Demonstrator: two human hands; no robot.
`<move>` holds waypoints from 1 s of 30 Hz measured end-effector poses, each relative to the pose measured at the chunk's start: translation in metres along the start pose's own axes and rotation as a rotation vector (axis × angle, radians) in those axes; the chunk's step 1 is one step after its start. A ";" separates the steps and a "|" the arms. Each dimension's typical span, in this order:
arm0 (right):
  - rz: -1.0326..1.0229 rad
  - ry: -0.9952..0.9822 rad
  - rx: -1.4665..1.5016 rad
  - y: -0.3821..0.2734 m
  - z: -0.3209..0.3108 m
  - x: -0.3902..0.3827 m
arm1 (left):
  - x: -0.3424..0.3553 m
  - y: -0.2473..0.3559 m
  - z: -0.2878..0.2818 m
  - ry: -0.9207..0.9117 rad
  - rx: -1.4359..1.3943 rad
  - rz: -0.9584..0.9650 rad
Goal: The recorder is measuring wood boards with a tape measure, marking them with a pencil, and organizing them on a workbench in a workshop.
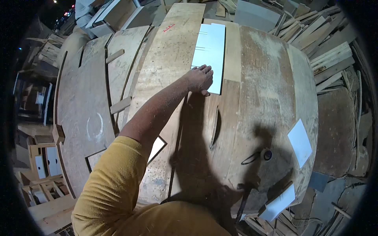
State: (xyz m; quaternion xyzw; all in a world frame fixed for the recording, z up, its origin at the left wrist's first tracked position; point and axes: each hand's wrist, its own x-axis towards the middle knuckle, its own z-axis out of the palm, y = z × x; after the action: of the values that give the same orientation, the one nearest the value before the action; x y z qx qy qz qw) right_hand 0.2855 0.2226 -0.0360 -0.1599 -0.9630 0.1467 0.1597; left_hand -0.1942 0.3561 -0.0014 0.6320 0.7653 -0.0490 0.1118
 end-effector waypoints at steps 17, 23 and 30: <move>0.442 -0.236 0.347 0.008 0.017 -0.030 | 0.071 -0.003 -0.043 0.201 0.269 0.070; 0.347 -0.121 0.394 0.013 0.020 -0.029 | 0.040 -0.058 -0.111 0.715 0.045 -0.145; 0.194 0.079 0.434 0.017 0.019 -0.013 | -0.110 -0.063 -0.131 0.978 0.099 -0.254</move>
State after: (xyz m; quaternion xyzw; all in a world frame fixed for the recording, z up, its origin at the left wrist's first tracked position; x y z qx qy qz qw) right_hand 0.2947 0.2293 -0.0626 -0.2193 -0.8820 0.3585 0.2132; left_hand -0.2510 0.2673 0.1475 0.4876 0.7956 0.2034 -0.2963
